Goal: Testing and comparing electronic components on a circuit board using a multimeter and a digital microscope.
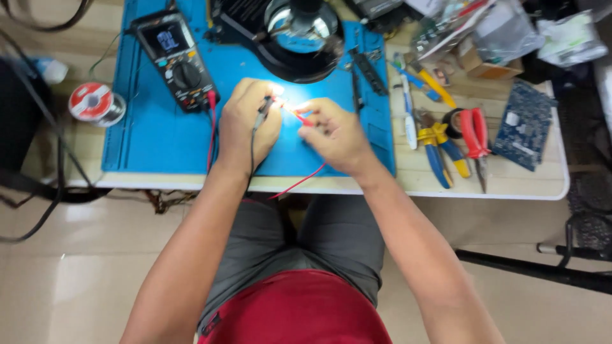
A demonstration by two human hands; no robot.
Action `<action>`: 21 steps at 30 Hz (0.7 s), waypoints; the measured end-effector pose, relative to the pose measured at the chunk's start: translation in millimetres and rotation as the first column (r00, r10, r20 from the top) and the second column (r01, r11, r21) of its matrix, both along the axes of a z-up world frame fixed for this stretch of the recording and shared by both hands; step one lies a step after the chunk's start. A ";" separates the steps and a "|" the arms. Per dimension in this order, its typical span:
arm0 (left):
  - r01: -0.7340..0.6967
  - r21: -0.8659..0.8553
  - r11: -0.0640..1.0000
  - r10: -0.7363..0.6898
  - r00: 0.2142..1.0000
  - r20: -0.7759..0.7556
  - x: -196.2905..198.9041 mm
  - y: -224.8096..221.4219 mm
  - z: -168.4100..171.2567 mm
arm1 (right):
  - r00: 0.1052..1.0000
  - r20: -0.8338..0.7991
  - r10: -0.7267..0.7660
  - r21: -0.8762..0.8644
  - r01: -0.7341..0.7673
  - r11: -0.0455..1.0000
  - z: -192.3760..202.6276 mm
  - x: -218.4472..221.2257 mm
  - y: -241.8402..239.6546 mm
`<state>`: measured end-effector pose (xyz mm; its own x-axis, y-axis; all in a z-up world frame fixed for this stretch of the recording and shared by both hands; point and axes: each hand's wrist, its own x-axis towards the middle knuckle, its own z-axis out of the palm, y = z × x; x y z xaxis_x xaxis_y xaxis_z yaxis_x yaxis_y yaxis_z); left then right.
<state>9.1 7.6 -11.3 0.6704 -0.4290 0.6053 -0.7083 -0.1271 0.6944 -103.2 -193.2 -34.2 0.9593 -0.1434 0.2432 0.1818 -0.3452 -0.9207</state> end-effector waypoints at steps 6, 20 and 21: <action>0.020 0.022 1.000 -0.017 0.990 -0.141 -9.2 -1.6 9.2 | 0.991 -0.045 -0.128 -0.190 0.117 0.975 46.5 -15.8 26.1; 0.010 -0.115 0.993 -0.014 0.999 -0.039 -3.6 1.1 9.5 | 0.936 0.099 -0.338 -0.205 0.352 0.913 49.5 -16.7 24.3; 0.015 -0.117 0.993 -0.020 0.999 -0.041 -3.5 0.9 7.7 | 0.930 0.112 -0.349 -0.179 0.365 0.914 50.5 -17.3 25.0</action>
